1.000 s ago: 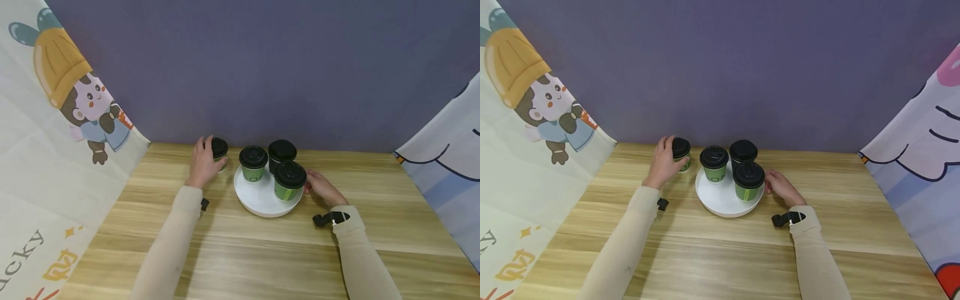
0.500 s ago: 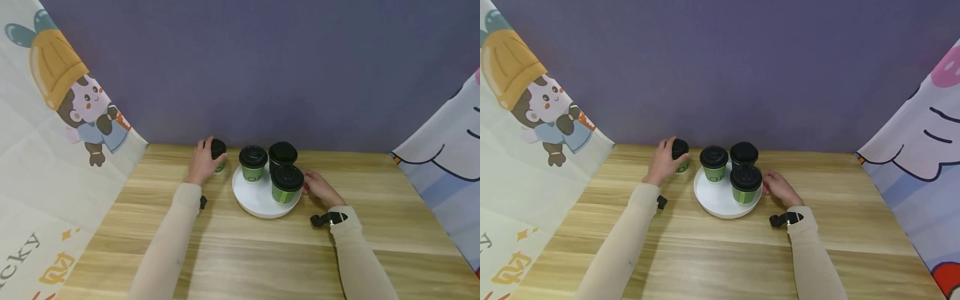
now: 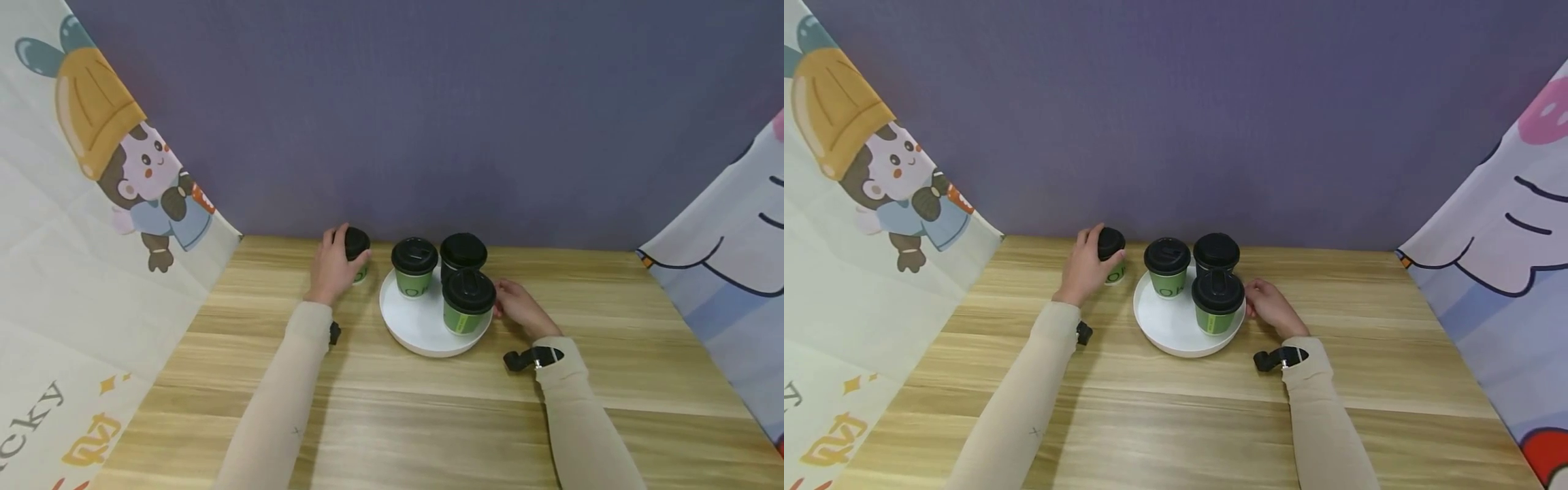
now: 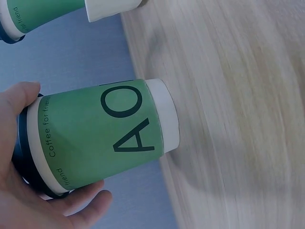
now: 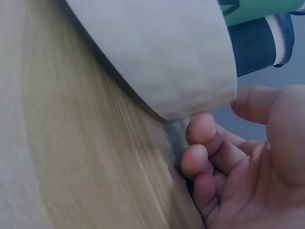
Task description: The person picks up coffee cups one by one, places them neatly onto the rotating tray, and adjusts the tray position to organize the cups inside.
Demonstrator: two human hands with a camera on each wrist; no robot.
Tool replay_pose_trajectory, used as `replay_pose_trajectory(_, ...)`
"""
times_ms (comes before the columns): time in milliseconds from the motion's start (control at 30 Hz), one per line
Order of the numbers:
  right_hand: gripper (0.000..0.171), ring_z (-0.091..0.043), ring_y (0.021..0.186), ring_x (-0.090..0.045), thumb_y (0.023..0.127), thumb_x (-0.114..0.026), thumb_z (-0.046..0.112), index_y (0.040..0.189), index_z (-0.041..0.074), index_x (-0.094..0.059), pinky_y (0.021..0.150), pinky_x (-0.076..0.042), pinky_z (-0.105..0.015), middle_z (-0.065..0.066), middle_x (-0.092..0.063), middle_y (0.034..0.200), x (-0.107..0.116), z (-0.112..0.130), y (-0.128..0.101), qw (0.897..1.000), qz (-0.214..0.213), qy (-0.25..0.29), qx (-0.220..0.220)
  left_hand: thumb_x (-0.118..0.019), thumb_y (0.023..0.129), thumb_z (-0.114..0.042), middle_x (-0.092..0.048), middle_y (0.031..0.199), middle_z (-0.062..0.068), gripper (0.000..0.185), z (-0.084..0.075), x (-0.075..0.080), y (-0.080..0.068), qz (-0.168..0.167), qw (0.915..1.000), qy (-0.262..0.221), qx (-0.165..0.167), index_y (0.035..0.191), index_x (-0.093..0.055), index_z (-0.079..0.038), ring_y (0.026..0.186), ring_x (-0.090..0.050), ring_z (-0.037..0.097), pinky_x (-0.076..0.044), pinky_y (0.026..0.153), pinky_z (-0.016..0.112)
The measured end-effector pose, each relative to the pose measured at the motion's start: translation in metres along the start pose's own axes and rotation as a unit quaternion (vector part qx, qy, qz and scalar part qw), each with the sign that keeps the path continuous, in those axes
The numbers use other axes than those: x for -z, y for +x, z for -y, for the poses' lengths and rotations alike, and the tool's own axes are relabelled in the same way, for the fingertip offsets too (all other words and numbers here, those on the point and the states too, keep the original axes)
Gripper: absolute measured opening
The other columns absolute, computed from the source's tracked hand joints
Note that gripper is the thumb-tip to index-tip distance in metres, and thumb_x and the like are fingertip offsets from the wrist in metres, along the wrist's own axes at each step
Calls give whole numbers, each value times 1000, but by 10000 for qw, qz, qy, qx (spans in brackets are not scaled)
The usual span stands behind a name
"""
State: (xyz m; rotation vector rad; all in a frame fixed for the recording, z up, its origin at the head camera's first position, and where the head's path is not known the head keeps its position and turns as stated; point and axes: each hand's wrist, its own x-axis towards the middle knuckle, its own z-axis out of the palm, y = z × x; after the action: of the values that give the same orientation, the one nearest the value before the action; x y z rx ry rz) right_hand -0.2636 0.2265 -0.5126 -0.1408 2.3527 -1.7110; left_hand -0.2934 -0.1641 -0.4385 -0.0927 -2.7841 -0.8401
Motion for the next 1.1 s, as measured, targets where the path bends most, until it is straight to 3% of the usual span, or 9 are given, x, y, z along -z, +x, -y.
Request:
replay_pose_trajectory(333,25,-12,65,-50,106,-40,14,114,-6,-53,63,-45,-24,-1,-53,73,3,-4,-1,9999,-64,92,-92,-65,96,-54,-33,161,22,84,1,-5,2,-52,10000,59,17,161,-31,-13,142,-43,46,-40,113,62)
replay_pose_trajectory(600,22,-8,62,-50,108,-41,13,113,-6,-52,59,-45,-23,2,-52,71,0,-3,0,9996,-60,270,-44,-64,96,-57,-32,161,21,84,1,-4,0,-70,10000,44,50,161,-31,-15,143,-42,44,-41,112,61)
replay_pose_trajectory(833,16,-11,64,-51,103,-42,9,104,-3,-52,60,-47,-24,-2,-53,73,2,-1,0,9997,-19,219,51,-63,97,-57,-32,162,21,84,1,-4,0,-91,9999,-4,52,161,-30,-15,144,-41,44,-41,112,61)
replay_pose_trajectory(1100,19,-9,64,-52,106,-44,14,104,-3,-53,61,-48,-24,-1,-53,73,3,-1,0,9998,-99,171,0,-64,96,-56,-33,161,20,83,0,-5,0,-157,9998,2,98,161,-31,-16,143,-42,44,-42,111,61)
